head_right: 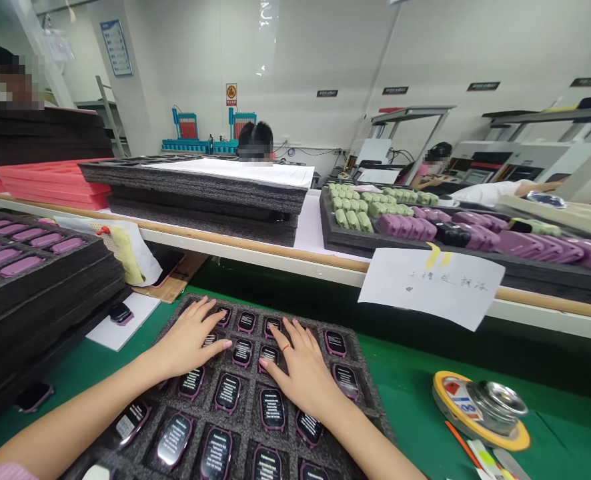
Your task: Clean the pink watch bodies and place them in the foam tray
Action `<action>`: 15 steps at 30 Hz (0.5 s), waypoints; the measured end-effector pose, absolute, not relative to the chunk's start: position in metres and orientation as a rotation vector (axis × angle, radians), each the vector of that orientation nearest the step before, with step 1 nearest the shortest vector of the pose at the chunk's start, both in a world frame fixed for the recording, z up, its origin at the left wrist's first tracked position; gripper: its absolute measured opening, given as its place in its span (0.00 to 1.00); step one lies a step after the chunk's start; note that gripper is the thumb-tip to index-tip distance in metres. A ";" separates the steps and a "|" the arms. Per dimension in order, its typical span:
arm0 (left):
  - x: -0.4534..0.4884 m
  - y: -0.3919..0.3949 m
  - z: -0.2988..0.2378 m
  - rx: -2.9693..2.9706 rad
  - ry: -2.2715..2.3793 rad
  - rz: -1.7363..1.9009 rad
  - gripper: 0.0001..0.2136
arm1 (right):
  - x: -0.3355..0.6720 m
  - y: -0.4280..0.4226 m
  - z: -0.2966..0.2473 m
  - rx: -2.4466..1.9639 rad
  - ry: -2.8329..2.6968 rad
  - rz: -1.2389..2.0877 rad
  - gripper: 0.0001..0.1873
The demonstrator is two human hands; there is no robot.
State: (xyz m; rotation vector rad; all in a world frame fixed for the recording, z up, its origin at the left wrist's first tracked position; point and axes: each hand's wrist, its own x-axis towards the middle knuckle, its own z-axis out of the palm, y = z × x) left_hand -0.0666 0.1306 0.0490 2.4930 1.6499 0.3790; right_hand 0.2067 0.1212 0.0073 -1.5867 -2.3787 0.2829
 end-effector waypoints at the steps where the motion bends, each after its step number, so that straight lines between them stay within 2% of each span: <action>1: -0.074 0.130 0.049 2.477 1.681 0.375 0.33 | 0.201 0.121 0.010 -1.575 -2.394 0.293 0.37; 7: -0.112 0.123 0.041 2.357 1.874 0.379 0.37 | 0.156 0.129 0.020 -1.473 -2.486 0.350 0.35; 15: -0.124 0.117 0.033 2.324 1.906 0.413 0.34 | 0.116 0.148 0.019 -1.388 -2.487 0.330 0.32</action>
